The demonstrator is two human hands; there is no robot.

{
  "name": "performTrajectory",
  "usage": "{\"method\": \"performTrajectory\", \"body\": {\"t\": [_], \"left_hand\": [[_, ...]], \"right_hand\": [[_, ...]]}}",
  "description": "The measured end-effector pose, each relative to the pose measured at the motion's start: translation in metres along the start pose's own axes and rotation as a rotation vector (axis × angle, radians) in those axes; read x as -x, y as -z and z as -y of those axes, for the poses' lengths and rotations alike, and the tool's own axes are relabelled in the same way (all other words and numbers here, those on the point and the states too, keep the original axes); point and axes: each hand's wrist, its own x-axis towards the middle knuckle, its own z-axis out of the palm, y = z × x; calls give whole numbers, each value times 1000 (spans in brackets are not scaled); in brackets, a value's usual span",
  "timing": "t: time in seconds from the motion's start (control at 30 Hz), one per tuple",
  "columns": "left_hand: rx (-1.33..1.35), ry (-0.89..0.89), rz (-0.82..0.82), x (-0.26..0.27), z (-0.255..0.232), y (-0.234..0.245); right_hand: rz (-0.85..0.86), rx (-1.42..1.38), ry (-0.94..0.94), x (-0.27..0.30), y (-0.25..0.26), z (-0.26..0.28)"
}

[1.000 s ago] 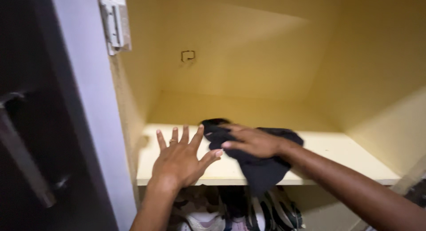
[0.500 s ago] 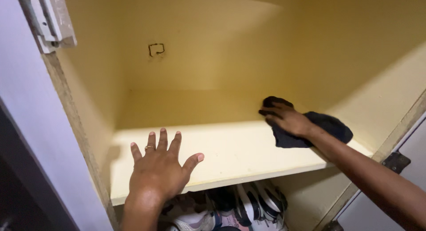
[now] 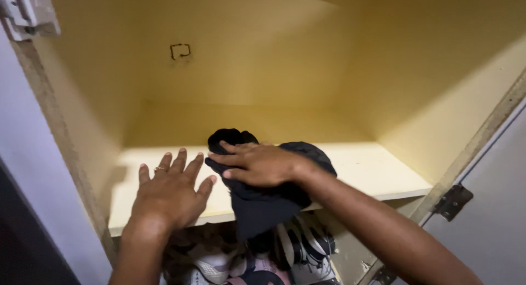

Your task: The person wipes the interior surfaces of a small cupboard with a dark cloth, cleaning the shelf, back wall, and side walls. They then place a newspaper on the shelf and fold the cloth.

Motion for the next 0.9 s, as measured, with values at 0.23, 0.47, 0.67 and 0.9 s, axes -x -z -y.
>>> {"method": "performTrajectory", "body": {"t": [0.23, 0.47, 0.67, 0.9], "left_hand": [[-5, 15, 11, -3, 0, -5], [-4, 17, -2, -2, 0, -7], [-40, 24, -9, -2, -3, -8], [-62, -99, 100, 7, -12, 2]], "right_hand": [[-60, -73, -269, 98, -21, -106], [-248, -143, -611, 186, -27, -220], [-463, -109, -457, 146, -34, -171], [-243, -171, -62, 48, -24, -89]]}}
